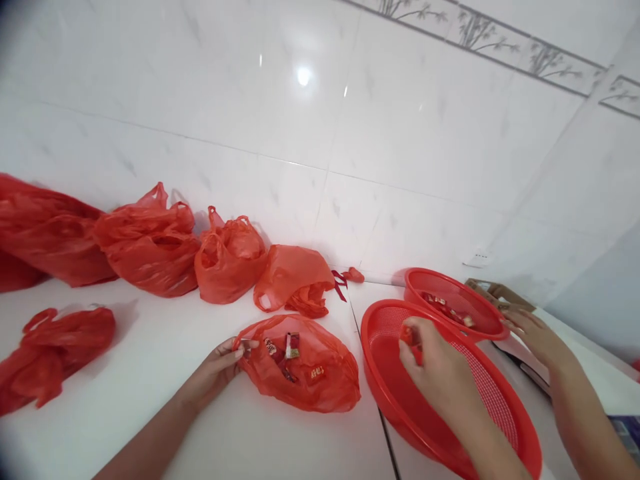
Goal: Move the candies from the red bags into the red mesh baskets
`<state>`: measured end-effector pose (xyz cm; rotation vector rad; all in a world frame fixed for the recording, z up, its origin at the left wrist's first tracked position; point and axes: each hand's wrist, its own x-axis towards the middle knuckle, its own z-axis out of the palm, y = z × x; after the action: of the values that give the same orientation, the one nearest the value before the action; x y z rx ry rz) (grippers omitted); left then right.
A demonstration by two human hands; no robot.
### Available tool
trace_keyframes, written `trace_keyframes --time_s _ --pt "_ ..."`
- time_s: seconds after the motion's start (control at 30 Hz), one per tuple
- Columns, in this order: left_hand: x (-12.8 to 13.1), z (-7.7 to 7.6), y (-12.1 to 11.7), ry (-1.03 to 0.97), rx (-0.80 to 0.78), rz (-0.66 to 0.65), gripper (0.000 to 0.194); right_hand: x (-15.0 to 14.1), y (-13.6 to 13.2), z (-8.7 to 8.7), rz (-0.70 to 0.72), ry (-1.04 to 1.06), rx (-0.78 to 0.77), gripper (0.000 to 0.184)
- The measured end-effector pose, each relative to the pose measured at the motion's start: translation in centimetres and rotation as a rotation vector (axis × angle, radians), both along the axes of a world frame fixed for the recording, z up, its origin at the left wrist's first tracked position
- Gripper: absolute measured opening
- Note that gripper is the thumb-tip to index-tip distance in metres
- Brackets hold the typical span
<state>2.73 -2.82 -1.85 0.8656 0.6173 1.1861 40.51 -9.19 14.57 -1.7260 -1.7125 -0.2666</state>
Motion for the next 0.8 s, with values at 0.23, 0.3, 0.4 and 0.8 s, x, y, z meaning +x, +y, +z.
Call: trace_keyframes --time_s 0.23,0.3,0.4,0.8 --pt "0.1 -0.1 -0.2 -0.075 0.022 0.016 0.01 -9.0 -0.8 -3.1 0.403 0.131 0.248 0.009" --pt "0.1 -0.1 -0.3 -0.075 0.027 0.036 0.011 -10.8 0.0 -6.9 0.452 -0.015 -0.093 0.018" --pt "0.0 -0.1 -0.5 -0.066 0.03 0.038 0.009 -10.8 0.4 -12.4 0.465 -0.108 -0.209 0.031" --pt "0.1 0.3 -0.2 -0.083 -0.047 0.091 0.01 -2.7 -2.1 -17.1 0.112 0.208 -0.193 0.041"
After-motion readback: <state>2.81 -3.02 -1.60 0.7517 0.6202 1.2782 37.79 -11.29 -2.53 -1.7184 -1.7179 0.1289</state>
